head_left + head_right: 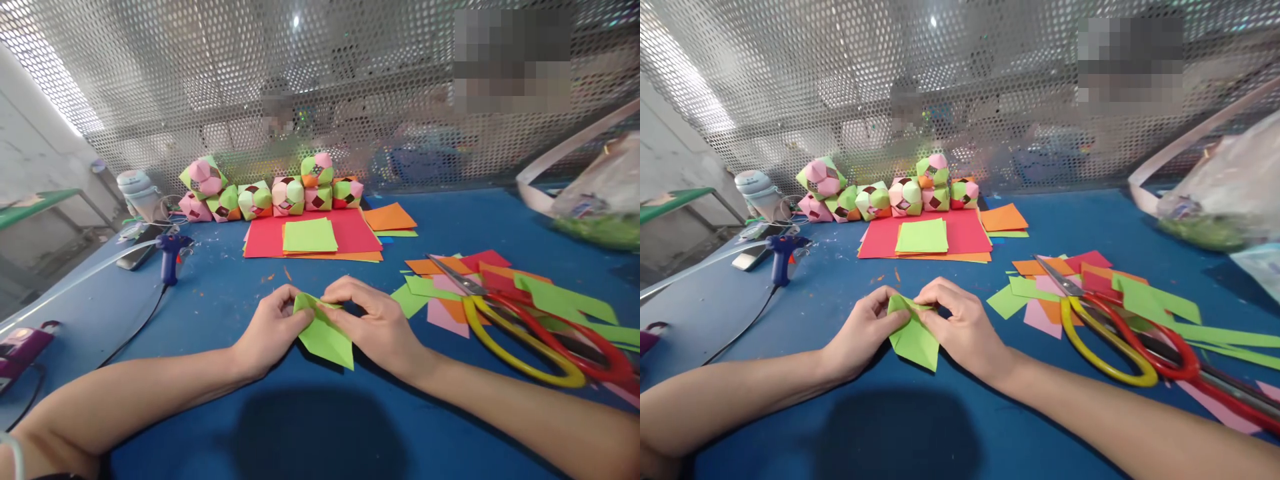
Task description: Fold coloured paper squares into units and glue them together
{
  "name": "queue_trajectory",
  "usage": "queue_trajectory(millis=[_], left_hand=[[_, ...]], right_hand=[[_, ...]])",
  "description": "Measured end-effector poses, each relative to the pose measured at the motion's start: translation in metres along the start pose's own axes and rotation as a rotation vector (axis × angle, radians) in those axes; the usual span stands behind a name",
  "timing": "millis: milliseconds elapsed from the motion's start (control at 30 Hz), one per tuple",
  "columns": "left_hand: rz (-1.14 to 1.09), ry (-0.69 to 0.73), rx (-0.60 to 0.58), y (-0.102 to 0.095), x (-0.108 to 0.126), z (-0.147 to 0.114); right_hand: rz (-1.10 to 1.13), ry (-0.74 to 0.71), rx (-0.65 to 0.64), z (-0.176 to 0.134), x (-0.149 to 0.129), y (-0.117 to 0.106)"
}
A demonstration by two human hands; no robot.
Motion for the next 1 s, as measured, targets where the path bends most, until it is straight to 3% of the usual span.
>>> queue_trajectory(millis=[200, 400, 767, 1000], left_hand=[[-0.024, -0.019, -0.019, -0.002, -0.004, 0.001], [-0.079, -0.022, -0.059, -0.003, -0.006, 0.002], [-0.102, -0.062, 0.006, -0.004, -0.002, -0.005], [-0.085, -0.044, -0.059, -0.002, 0.002, -0.006]], right_hand=[[-0.103, -0.173, -0.026, -0.004, -0.007, 0.001], [-0.102, -0.200, -0.078, -0.008, -0.008, 0.003], [-0.190, -0.263, -0.119, -0.012, -0.008, 0.003], [-0.197, -0.259, -0.108, -0.012, -0.007, -0.001]])
Point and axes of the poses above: each hand's wrist, its own z-axis towards the middle knuckle, its own y-axis out of the palm, x = y × z, the point moved 4 cm from there along z, towards the middle knuckle, and after that the axes turned 6 degrees about z, right-handed, at the moved point
